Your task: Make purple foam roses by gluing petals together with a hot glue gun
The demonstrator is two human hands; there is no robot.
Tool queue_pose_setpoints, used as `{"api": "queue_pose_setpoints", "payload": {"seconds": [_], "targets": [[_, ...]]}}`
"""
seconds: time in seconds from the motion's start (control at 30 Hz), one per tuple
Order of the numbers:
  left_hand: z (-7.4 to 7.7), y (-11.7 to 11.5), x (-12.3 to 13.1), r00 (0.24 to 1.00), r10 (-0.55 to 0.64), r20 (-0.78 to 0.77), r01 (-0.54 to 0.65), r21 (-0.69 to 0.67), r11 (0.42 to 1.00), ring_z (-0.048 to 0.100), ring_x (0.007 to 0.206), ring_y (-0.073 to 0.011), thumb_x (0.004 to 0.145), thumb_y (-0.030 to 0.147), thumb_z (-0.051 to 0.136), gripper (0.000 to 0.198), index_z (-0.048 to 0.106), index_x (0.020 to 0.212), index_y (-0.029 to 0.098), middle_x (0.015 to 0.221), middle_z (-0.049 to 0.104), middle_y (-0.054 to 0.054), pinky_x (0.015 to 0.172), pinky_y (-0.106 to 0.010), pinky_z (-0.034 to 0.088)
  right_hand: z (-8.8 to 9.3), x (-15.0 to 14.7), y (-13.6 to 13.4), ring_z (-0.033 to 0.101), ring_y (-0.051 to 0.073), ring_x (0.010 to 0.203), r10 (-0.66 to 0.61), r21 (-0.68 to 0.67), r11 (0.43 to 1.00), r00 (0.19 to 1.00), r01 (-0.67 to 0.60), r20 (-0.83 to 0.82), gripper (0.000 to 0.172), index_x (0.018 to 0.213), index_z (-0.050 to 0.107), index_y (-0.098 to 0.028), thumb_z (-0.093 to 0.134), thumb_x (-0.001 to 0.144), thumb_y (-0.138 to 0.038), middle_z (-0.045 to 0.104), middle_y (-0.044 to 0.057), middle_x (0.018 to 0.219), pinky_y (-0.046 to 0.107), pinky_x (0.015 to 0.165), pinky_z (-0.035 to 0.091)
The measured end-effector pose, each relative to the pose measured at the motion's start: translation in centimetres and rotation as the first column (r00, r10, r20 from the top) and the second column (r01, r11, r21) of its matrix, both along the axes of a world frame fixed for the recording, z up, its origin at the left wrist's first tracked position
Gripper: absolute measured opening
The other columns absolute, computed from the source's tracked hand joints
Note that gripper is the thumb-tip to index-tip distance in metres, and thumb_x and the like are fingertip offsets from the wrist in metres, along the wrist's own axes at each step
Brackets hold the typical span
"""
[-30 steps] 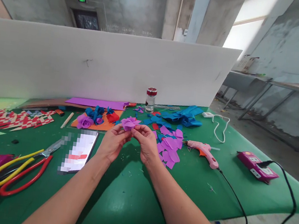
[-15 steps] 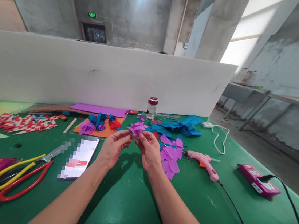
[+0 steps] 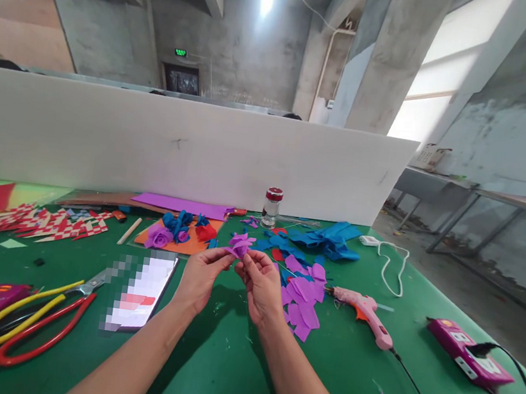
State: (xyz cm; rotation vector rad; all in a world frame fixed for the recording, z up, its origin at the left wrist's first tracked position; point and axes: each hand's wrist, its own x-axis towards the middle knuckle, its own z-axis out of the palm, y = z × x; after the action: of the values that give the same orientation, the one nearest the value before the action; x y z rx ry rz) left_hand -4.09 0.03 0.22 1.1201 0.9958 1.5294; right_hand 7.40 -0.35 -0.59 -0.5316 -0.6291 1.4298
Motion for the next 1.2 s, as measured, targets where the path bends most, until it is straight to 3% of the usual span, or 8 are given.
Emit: {"api": "queue_pose_setpoints", "payload": {"seconds": [0.87,1.2], "targets": [[0.01,-0.11,0.4,0.988,-0.02,0.152,0.019,0.012,1.0,0.062,0.08,-0.016,0.055,0.026,0.086,0.028,0.074,0.078,0.016,0.081,0.073,-0.004,0.078,-0.028,0.046,-0.8,-0.52,0.07,0.061,0.008,0.058,-0.024,0.058,0.998,0.997,0.02,0.077,0.03,0.077,0.064,-0.017,0.084,0.059,-0.03,0.065,-0.005,0.067,0.021,0.062,0.05],[0.41,-0.36,0.72,0.985,-0.029,0.171,0.028,0.011,1.0,0.061,0.072,-0.0152,0.056,0.026,0.085,0.028,0.071,0.078,0.015,0.077,0.07,-0.003,0.067,-0.028,0.049,-0.4,-0.74,-0.5,0.06,0.009,0.058,-0.096,0.138,0.987,0.985,0.076,0.143,0.023,0.079,0.06,-0.017,0.078,0.068,-0.026,0.064,-0.005,0.067,0.023,0.063,0.05]]}}
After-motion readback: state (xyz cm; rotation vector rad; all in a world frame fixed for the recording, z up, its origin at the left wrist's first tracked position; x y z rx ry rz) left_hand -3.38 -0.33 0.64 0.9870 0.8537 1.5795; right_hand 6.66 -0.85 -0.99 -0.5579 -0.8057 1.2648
